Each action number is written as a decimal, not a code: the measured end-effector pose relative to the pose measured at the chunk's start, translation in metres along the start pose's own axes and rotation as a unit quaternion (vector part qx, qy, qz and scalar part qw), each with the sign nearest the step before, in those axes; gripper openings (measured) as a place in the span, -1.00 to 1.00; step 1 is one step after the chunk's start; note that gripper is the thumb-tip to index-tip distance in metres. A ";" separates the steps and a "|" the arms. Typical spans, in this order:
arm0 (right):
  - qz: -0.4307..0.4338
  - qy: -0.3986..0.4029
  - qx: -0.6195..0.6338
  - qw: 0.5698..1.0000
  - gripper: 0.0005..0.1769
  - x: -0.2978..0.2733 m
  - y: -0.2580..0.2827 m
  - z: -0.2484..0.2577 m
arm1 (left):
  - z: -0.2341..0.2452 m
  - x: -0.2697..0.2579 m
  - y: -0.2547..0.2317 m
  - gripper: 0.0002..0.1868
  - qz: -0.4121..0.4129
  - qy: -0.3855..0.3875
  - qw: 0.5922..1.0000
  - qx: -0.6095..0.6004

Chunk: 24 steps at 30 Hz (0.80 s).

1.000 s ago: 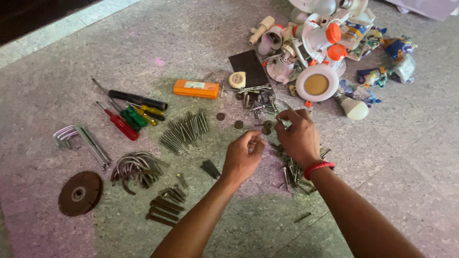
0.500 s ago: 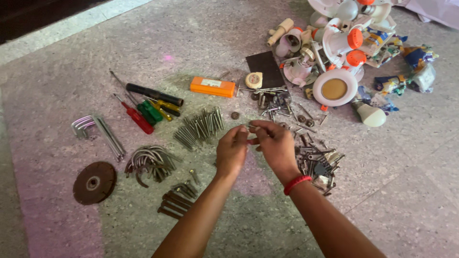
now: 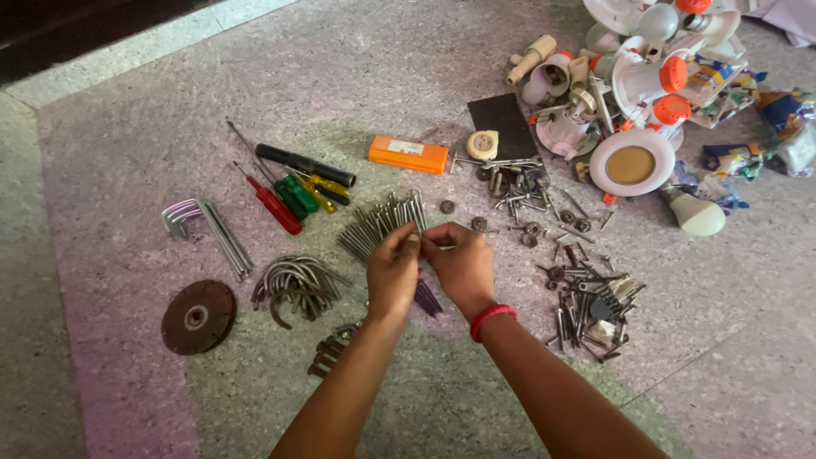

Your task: The person sorts various metal hardware items, including nails, screws, and washers, into separate piles on the floor. They pick up individual pieces, compare them, and place them into organized groups by type and size.

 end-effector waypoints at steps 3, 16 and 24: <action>0.001 0.001 -0.017 1.000 -0.81 0.004 -0.004 -0.013 | 0.007 0.001 0.000 -0.63 -0.029 0.005 0.999 -0.038; -0.006 0.018 -0.008 1.000 -0.81 0.010 -0.012 -0.039 | 0.022 0.002 0.000 -0.61 0.042 -0.014 0.994 -0.100; -0.039 0.026 0.040 0.998 -0.82 0.004 -0.010 -0.030 | 0.019 -0.005 0.006 -0.67 0.010 -0.042 0.996 -0.074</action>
Point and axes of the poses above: each hand's wrist, its own x-axis towards the middle knuckle, its own z-axis out of the back of the hand, y = z × x, the point moved 1 cm from there along x, towards the middle knuckle, and after that the axes turned 14 degrees about z, right-handed, at the moved point
